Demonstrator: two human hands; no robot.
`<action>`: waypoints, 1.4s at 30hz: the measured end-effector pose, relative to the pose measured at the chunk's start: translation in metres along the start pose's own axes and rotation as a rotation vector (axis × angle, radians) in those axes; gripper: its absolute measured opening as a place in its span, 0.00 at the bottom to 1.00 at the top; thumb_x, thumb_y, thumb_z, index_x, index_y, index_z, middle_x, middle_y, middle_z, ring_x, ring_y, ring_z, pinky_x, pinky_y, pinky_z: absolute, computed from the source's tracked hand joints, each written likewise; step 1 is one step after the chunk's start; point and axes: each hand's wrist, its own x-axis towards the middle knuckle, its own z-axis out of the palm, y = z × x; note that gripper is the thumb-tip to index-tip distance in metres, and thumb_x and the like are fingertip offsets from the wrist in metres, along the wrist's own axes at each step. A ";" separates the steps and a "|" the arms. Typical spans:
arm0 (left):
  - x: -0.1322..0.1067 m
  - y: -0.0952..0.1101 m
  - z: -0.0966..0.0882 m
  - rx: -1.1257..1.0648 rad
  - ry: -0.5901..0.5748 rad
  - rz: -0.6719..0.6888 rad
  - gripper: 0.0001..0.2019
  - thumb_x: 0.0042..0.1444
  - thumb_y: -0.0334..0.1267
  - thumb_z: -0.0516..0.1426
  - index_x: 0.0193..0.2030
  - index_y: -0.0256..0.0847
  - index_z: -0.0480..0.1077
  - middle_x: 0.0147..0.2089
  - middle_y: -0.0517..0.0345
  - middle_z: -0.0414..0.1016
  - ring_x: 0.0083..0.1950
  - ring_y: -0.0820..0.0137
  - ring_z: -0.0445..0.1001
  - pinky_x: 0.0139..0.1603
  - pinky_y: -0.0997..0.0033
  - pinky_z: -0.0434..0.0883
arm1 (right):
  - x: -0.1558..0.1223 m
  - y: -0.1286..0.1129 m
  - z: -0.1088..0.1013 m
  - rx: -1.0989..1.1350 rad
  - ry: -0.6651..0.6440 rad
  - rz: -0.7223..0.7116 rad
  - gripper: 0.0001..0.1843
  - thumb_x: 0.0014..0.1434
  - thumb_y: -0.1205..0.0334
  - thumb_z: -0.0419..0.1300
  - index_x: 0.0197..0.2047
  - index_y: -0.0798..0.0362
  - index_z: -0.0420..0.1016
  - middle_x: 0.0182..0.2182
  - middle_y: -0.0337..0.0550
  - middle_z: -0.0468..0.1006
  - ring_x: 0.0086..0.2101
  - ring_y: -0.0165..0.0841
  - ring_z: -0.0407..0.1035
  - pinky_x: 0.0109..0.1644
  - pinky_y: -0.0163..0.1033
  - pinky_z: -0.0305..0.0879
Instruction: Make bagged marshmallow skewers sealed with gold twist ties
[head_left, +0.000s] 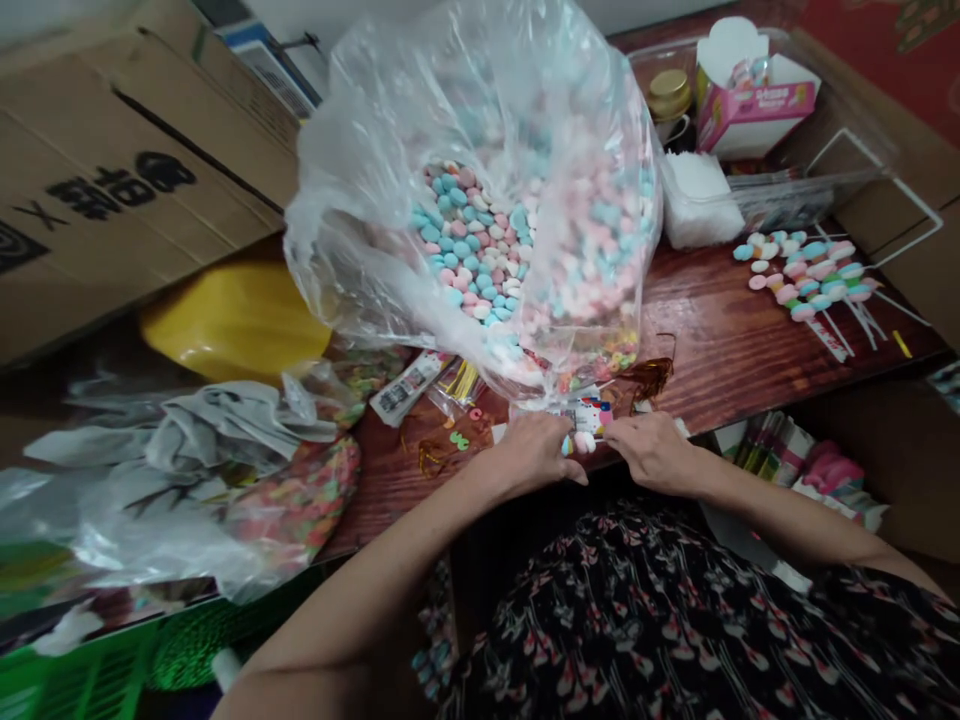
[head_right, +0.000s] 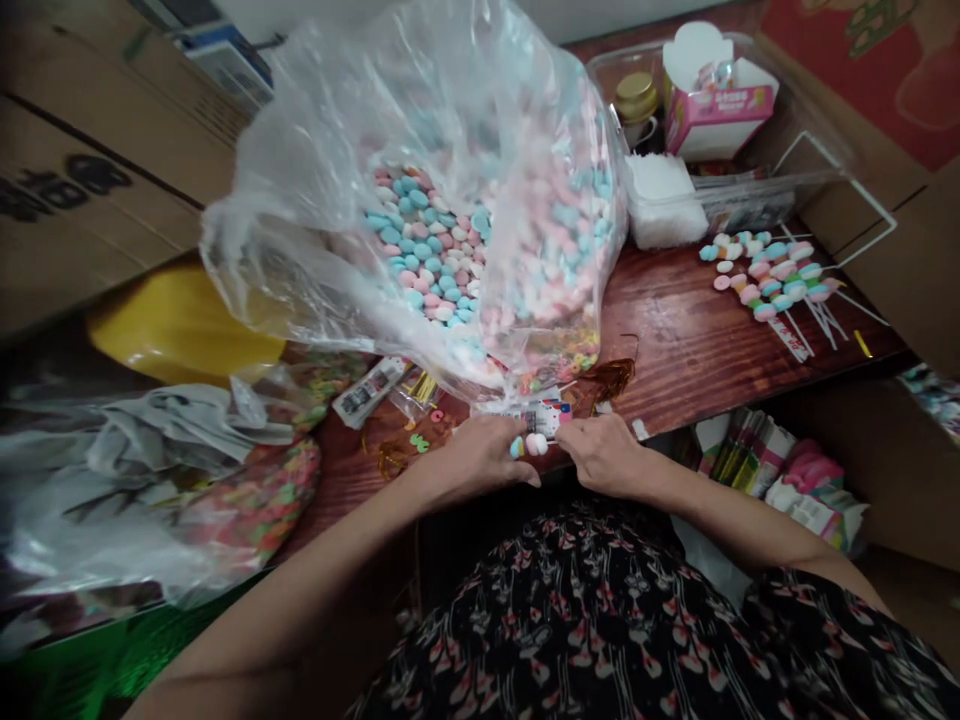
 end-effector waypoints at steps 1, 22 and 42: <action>0.003 0.003 -0.005 0.072 -0.023 0.016 0.19 0.42 0.51 0.69 0.35 0.40 0.74 0.33 0.51 0.76 0.37 0.56 0.74 0.37 0.65 0.67 | 0.000 -0.002 0.003 0.081 -0.001 0.068 0.10 0.62 0.69 0.50 0.34 0.56 0.71 0.25 0.41 0.73 0.25 0.28 0.59 0.31 0.36 0.47; 0.003 -0.027 -0.044 -1.541 0.453 0.463 0.37 0.30 0.61 0.70 0.48 0.45 0.73 0.41 0.49 0.77 0.50 0.52 0.75 0.54 0.48 0.70 | 0.022 -0.016 0.029 1.482 0.231 0.402 0.13 0.60 0.54 0.60 0.30 0.55 0.69 0.20 0.31 0.60 0.21 0.22 0.50 0.25 0.31 0.43; 0.021 -0.005 -0.062 -2.169 0.666 0.023 0.23 0.57 0.57 0.58 0.25 0.41 0.58 0.19 0.69 0.59 0.20 0.76 0.67 0.28 0.74 0.68 | 0.030 -0.016 0.027 0.218 0.713 0.006 0.09 0.62 0.72 0.51 0.41 0.53 0.70 0.27 0.41 0.75 0.28 0.30 0.69 0.32 0.36 0.63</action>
